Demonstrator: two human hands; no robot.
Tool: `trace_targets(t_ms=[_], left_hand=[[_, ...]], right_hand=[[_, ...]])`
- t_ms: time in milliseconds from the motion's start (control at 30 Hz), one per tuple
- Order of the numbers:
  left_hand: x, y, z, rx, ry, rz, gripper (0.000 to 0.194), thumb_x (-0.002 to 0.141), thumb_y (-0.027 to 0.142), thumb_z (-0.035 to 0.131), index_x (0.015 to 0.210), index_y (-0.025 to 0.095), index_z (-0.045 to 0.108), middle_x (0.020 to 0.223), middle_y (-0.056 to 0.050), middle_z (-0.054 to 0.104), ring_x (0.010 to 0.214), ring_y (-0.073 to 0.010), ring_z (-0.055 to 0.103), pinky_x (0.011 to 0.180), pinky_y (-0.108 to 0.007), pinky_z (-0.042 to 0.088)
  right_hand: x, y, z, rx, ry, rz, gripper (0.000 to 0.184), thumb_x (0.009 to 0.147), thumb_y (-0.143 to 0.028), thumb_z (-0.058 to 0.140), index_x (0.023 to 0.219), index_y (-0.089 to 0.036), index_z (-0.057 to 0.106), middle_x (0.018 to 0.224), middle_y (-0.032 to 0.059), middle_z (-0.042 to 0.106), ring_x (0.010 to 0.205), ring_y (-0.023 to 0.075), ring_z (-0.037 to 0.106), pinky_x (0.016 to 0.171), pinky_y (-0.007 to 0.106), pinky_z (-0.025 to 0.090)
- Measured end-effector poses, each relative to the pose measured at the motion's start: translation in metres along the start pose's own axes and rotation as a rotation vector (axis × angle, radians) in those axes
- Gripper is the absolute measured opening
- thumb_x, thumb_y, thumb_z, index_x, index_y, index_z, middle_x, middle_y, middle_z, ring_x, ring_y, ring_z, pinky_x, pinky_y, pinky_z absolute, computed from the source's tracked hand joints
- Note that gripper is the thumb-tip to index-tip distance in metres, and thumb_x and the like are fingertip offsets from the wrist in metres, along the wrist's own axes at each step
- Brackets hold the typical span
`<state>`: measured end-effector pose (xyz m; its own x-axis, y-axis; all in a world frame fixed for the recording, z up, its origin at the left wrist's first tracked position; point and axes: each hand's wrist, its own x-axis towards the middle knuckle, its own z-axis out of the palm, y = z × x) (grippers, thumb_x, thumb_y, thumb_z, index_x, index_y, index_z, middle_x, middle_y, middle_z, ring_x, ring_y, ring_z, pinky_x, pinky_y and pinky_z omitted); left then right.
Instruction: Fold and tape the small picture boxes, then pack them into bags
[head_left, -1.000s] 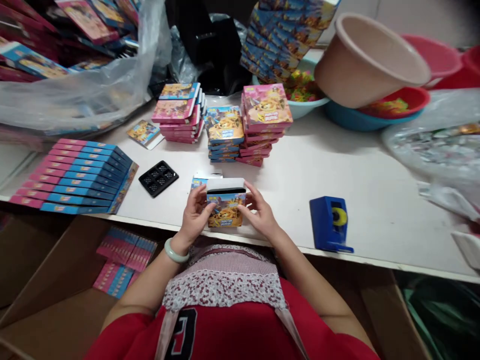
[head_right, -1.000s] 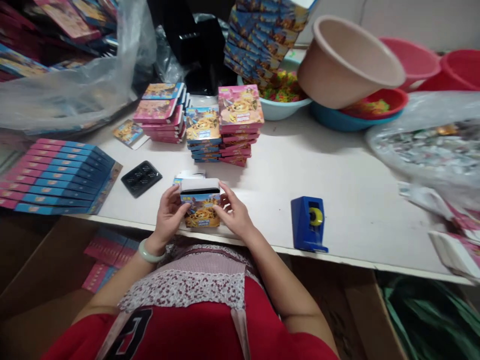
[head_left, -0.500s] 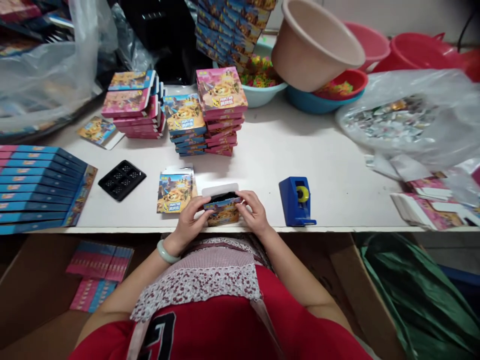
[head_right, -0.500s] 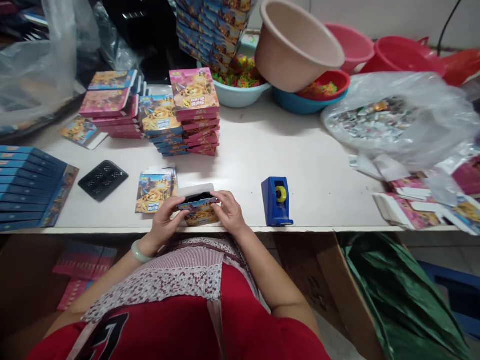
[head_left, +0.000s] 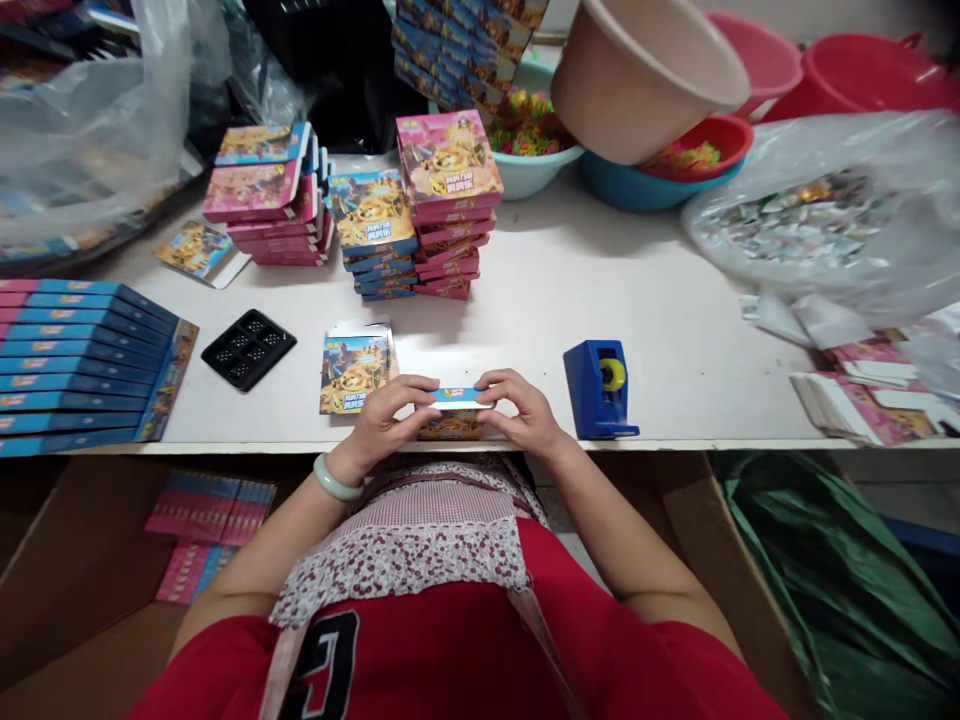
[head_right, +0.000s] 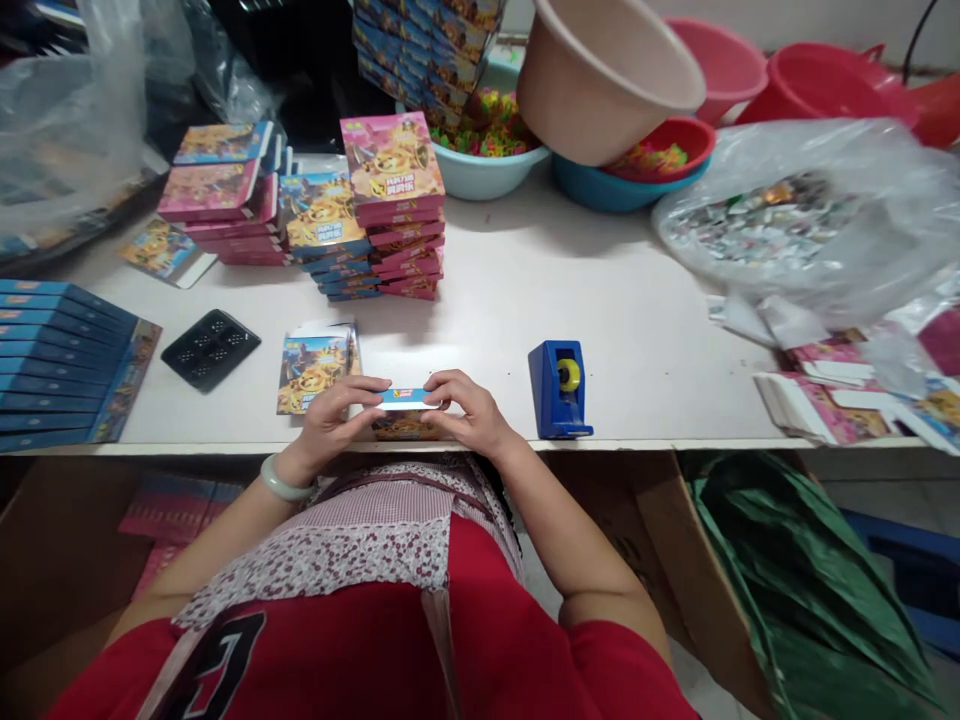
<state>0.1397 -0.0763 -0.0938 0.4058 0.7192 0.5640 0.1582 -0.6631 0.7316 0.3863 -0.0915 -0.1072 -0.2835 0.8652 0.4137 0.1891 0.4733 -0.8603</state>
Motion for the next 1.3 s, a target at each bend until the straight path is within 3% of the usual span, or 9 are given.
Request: trace_targets(t_ms=[233,433,500,667,800,933,1033,1167,1300], left_hand=[[0.013,0.007,0.007,0.023,0.049,-0.096,0.001,0.094,0.018,0.066,0.095,0.018,0.066,0.089,-0.004,0.068,0.083,-0.0156,0.066,0.073,-0.03,0.057],[0.002,-0.002,-0.012,0.099,-0.197,0.154,0.025,0.097,0.019,0.064,0.121,0.024,0.064,0.112,-0.009,0.07,0.102,-0.0173,0.07,0.08,-0.031,0.061],[-0.005,-0.004,-0.015,0.137,-0.208,0.184,0.033,0.097,0.015,0.062,0.128,0.026,0.061,0.118,-0.01,0.069,0.105,-0.0173,0.069,0.079,-0.03,0.061],[-0.005,-0.003,-0.004,0.078,-0.089,0.038,0.026,0.095,0.016,0.065,0.12,0.023,0.062,0.107,-0.006,0.069,0.098,-0.0161,0.069,0.082,-0.03,0.06],[0.006,-0.002,0.015,0.065,0.063,-0.097,0.023,0.091,0.022,0.071,0.113,0.022,0.064,0.1,-0.004,0.067,0.091,-0.016,0.066,0.072,-0.027,0.058],[0.01,-0.007,0.034,0.157,0.147,-0.035,0.021,0.089,0.016,0.072,0.108,0.024,0.068,0.102,-0.003,0.067,0.094,-0.0183,0.066,0.072,-0.03,0.056],[0.008,-0.011,0.041,0.204,0.128,-0.016,0.025,0.089,0.016,0.073,0.112,0.025,0.068,0.104,-0.004,0.067,0.094,-0.0192,0.066,0.072,-0.031,0.055],[0.008,-0.011,0.039,0.231,0.102,-0.013,0.027,0.088,0.017,0.074,0.114,0.026,0.068,0.104,-0.004,0.067,0.094,-0.0194,0.065,0.07,-0.03,0.054],[0.009,-0.009,0.038,0.243,0.103,0.009,0.026,0.088,0.018,0.074,0.113,0.024,0.068,0.103,-0.005,0.068,0.093,-0.0196,0.066,0.068,-0.03,0.054]], right_hand=[[0.007,-0.017,0.005,-0.041,0.083,0.149,0.008,0.093,-0.03,0.066,0.093,-0.022,0.066,0.095,0.0047,0.069,0.086,0.0157,0.067,0.063,0.025,0.055],[-0.008,-0.013,-0.005,-0.15,-0.028,-0.12,0.009,0.096,-0.027,0.065,0.103,-0.025,0.07,0.107,0.0063,0.071,0.097,0.0174,0.069,0.083,0.034,0.06],[-0.014,-0.008,-0.002,-0.166,-0.043,-0.149,0.013,0.097,-0.025,0.062,0.108,-0.027,0.069,0.113,0.007,0.07,0.101,0.0178,0.069,0.085,0.036,0.061],[-0.017,-0.011,0.013,-0.17,0.051,0.049,0.016,0.099,-0.029,0.055,0.108,-0.028,0.067,0.117,0.0087,0.069,0.111,0.0221,0.066,0.091,0.043,0.059],[-0.037,-0.022,-0.023,-0.194,0.199,0.233,0.029,0.096,-0.034,0.059,0.124,-0.027,0.063,0.129,0.0109,0.063,0.116,0.0236,0.062,0.087,0.039,0.059],[-0.086,-0.029,-0.092,-0.607,0.467,0.488,0.02,0.095,-0.032,0.058,0.109,-0.023,0.07,0.108,0.0099,0.065,0.089,0.0215,0.064,0.082,0.038,0.057],[-0.11,-0.029,-0.121,-0.815,0.462,0.672,0.02,0.092,-0.034,0.063,0.101,-0.02,0.074,0.106,0.0117,0.061,0.084,0.0224,0.063,0.085,0.041,0.055],[-0.116,-0.017,-0.121,-0.671,0.481,0.717,0.024,0.088,-0.044,0.068,0.089,-0.021,0.076,0.096,0.0079,0.06,0.085,0.0211,0.062,0.083,0.038,0.055],[-0.122,-0.006,-0.105,-0.211,0.735,0.719,0.039,0.083,-0.06,0.065,0.083,-0.021,0.068,0.093,0.0039,0.06,0.076,0.0155,0.059,0.069,0.032,0.057]])
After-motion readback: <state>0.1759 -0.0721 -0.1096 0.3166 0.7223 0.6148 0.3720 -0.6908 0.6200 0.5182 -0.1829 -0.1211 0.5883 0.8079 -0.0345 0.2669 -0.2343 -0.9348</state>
